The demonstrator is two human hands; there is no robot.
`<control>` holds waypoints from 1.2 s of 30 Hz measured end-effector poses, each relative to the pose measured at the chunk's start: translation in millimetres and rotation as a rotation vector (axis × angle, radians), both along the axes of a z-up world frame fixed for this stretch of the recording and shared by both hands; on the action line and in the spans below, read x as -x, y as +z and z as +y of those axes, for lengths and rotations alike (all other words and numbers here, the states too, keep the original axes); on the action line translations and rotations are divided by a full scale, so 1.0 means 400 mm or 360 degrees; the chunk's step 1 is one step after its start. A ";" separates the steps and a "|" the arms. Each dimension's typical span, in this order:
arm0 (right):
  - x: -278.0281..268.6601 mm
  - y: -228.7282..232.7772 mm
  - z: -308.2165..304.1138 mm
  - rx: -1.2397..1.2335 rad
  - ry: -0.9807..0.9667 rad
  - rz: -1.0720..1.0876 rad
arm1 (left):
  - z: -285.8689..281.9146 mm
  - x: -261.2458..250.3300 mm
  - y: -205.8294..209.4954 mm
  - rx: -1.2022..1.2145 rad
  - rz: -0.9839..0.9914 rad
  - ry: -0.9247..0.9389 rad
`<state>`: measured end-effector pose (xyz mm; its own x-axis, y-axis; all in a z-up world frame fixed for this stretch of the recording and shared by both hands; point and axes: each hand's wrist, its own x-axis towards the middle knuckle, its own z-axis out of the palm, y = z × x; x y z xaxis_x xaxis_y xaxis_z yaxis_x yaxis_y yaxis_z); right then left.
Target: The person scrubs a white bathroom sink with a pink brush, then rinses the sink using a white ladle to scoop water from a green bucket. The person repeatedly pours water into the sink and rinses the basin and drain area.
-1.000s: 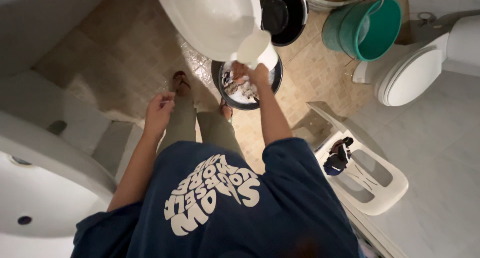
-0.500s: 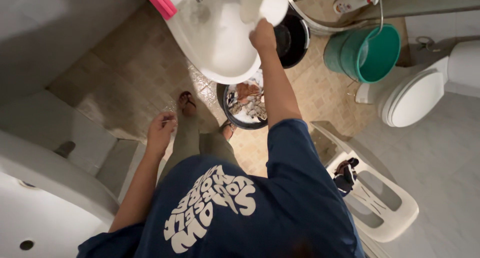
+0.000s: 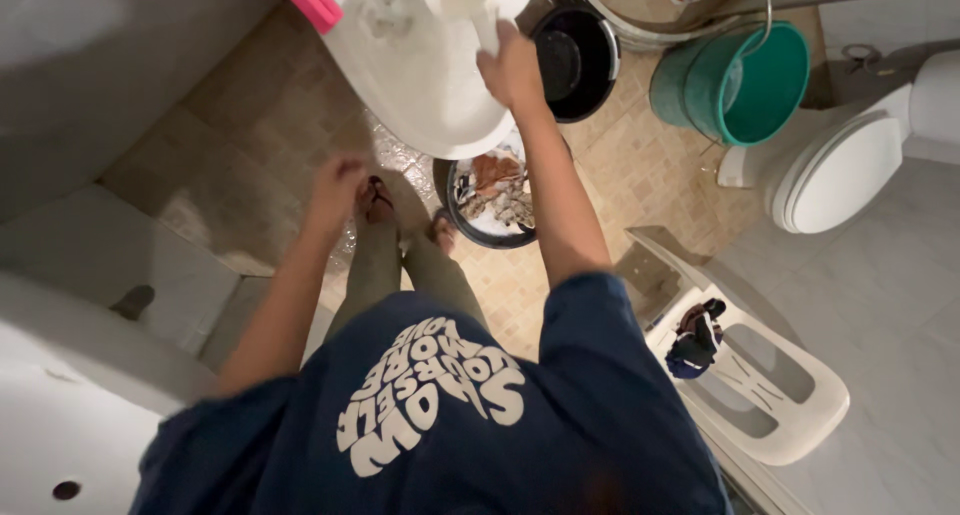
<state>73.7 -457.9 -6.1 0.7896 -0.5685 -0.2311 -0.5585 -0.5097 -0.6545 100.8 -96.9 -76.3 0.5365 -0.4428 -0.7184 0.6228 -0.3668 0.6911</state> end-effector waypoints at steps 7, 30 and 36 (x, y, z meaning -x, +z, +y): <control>0.236 0.214 0.083 0.0527 0.0198 0.0068 | -0.358 -0.056 -0.243 0.0538 0.0357 0.0540; 0.323 -0.139 0.002 -0.1684 -0.0298 -0.0735 | -0.728 -0.084 0.058 0.0655 0.0210 0.0171; 0.194 -0.288 -0.071 -0.1940 -0.1072 -0.0630 | -0.712 -0.090 0.091 0.0286 -0.1326 -0.0152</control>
